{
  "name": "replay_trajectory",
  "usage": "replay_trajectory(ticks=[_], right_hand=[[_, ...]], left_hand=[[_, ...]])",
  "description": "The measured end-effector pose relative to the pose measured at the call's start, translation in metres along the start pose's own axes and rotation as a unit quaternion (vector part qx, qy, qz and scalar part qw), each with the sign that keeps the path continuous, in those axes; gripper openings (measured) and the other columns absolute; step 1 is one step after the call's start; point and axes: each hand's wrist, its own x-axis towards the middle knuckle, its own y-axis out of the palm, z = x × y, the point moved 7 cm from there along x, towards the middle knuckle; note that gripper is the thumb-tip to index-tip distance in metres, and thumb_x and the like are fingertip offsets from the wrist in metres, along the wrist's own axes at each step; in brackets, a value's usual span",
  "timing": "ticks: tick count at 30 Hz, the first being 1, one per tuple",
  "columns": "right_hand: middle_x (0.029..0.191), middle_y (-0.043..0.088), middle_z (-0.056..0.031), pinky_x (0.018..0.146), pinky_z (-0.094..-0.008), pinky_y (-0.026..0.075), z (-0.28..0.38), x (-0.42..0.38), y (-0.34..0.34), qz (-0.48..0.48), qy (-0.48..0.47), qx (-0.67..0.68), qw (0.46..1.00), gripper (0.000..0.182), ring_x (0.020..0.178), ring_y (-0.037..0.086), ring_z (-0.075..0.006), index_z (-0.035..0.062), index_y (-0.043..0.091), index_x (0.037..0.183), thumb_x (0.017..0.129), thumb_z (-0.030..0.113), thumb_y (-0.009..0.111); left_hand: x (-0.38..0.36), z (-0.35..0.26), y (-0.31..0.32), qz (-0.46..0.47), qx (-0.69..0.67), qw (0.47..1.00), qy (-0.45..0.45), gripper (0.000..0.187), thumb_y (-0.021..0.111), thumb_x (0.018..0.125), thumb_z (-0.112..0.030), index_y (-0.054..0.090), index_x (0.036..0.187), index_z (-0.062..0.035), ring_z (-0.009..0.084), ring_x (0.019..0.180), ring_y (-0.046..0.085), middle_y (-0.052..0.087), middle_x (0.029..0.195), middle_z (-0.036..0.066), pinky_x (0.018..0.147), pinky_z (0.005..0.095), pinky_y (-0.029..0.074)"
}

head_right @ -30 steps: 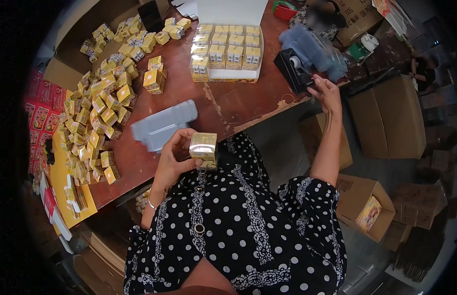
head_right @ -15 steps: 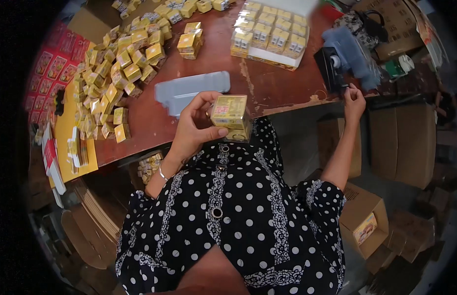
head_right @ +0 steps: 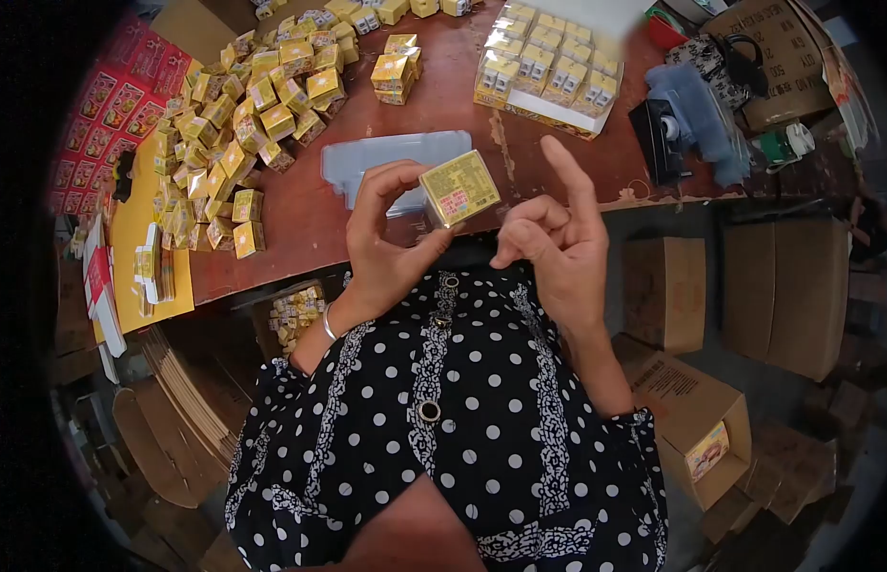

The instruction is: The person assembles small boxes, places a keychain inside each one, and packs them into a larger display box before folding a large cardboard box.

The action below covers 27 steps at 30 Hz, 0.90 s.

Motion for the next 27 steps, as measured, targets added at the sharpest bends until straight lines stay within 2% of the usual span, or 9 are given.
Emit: replay_trajectory(ticks=[13, 16, 18, 19, 21, 22, 23, 26, 27], right_hand=[[0.088, 0.065, -0.0064, 0.065, -0.0257, 0.058, -0.024, 0.008, 0.023, 0.021, 0.047, -0.054, 0.997, 0.065, 0.069, 0.063, -0.0112, 0.0013, 0.035, 0.151, 0.095, 0.004, 0.067], [0.099, 0.066, -0.0096, 0.074, -0.0262, 0.059, -0.021, 0.011, 0.019, -0.020, 0.007, -0.172, 0.985, 0.061, 0.084, 0.065, -0.0125, 0.0014, 0.040, 0.146, 0.093, 0.003, 0.070], [0.111, 0.065, -0.0136, 0.084, -0.0311, 0.057, 0.002, 0.009, 0.019, -0.048, -0.213, -0.338, 0.916, 0.048, 0.103, 0.064, -0.0198, 0.0021, 0.056, 0.132, 0.087, 0.001, 0.075], [0.111, 0.065, -0.0136, 0.084, -0.0311, 0.057, 0.003, 0.014, 0.015, -0.047, -0.213, -0.337, 0.916, 0.048, 0.103, 0.064, -0.0198, 0.0021, 0.056, 0.132, 0.087, 0.001, 0.075], [0.118, 0.064, -0.0166, 0.092, -0.0373, 0.055, 0.018, 0.007, 0.037, 0.093, -0.410, -0.452, 0.786, 0.033, 0.117, 0.059, -0.0278, 0.0030, 0.069, 0.113, 0.081, 0.000, 0.079], [0.122, 0.064, -0.0168, 0.096, -0.0404, 0.052, 0.016, 0.013, 0.036, 0.107, -0.377, -0.437, 0.810, 0.025, 0.117, 0.059, -0.0331, 0.0037, 0.074, 0.102, 0.078, 0.001, 0.080], [0.122, 0.064, -0.0168, 0.096, -0.0404, 0.052, 0.017, 0.015, 0.036, 0.107, -0.381, -0.439, 0.806, 0.025, 0.117, 0.059, -0.0331, 0.0037, 0.074, 0.102, 0.078, 0.001, 0.080], [0.129, 0.062, -0.0176, 0.099, -0.0400, 0.051, 0.004, 0.028, 0.030, 0.161, -0.314, -0.409, 0.842, 0.027, 0.121, 0.058, -0.0329, 0.0050, 0.074, 0.106, 0.079, 0.004, 0.080], [0.133, 0.060, -0.0169, 0.099, -0.0402, 0.051, -0.003, 0.033, 0.025, 0.184, -0.241, -0.378, 0.875, 0.036, 0.123, 0.057, -0.0320, 0.0053, 0.070, 0.116, 0.082, 0.008, 0.079]], left_hand=[[0.002, -0.019, -0.014, -0.016, 0.078, 0.992, 0.096, 0.060, 0.083, 0.067, 0.004, 0.060, 0.122, -0.0018, 0.0328, 0.106, 0.066, 0.064, 0.117, 0.017, 0.088, 0.0371, 0.056], [0.000, -0.008, -0.015, -0.020, 0.058, 0.997, 0.053, 0.058, 0.085, 0.068, 0.001, 0.060, 0.120, -0.0011, 0.0303, 0.106, 0.066, 0.064, 0.114, 0.016, 0.087, 0.0363, 0.056], [-0.004, 0.007, -0.009, -0.003, -0.002, 0.999, -0.048, 0.057, 0.087, 0.070, -0.002, 0.059, 0.119, -0.0009, 0.0224, 0.102, 0.067, 0.066, 0.110, 0.013, 0.085, 0.0328, 0.056], [-0.006, 0.006, -0.008, -0.005, -0.001, 0.999, -0.049, 0.057, 0.087, 0.070, -0.002, 0.059, 0.119, -0.0009, 0.0224, 0.102, 0.067, 0.066, 0.110, 0.013, 0.085, 0.0328, 0.056], [-0.017, 0.026, 0.006, 0.039, -0.179, 0.955, -0.235, 0.056, 0.087, 0.073, -0.004, 0.057, 0.121, -0.0008, 0.0151, 0.098, 0.066, 0.068, 0.108, 0.009, 0.085, 0.0291, 0.055], [-0.016, 0.025, 0.006, 0.039, -0.181, 0.955, -0.231, 0.056, 0.087, 0.073, -0.004, 0.057, 0.121, -0.0008, 0.0151, 0.098, 0.066, 0.068, 0.108, 0.009, 0.085, 0.0291, 0.055], [-0.016, 0.026, 0.006, 0.045, -0.197, 0.950, -0.237, 0.057, 0.087, 0.074, -0.004, 0.056, 0.122, -0.0008, 0.0137, 0.097, 0.066, 0.068, 0.107, 0.008, 0.085, 0.0282, 0.055], [-0.015, 0.029, 0.004, 0.058, -0.217, 0.939, -0.262, 0.058, 0.086, 0.075, -0.005, 0.054, 0.123, -0.0006, 0.0126, 0.098, 0.066, 0.068, 0.109, 0.007, 0.086, 0.0281, 0.055], [-0.017, 0.032, 0.005, 0.067, -0.219, 0.930, -0.288, 0.057, 0.086, 0.076, -0.006, 0.054, 0.123, -0.0003, 0.0129, 0.101, 0.066, 0.068, 0.111, 0.008, 0.088, 0.0289, 0.055]])
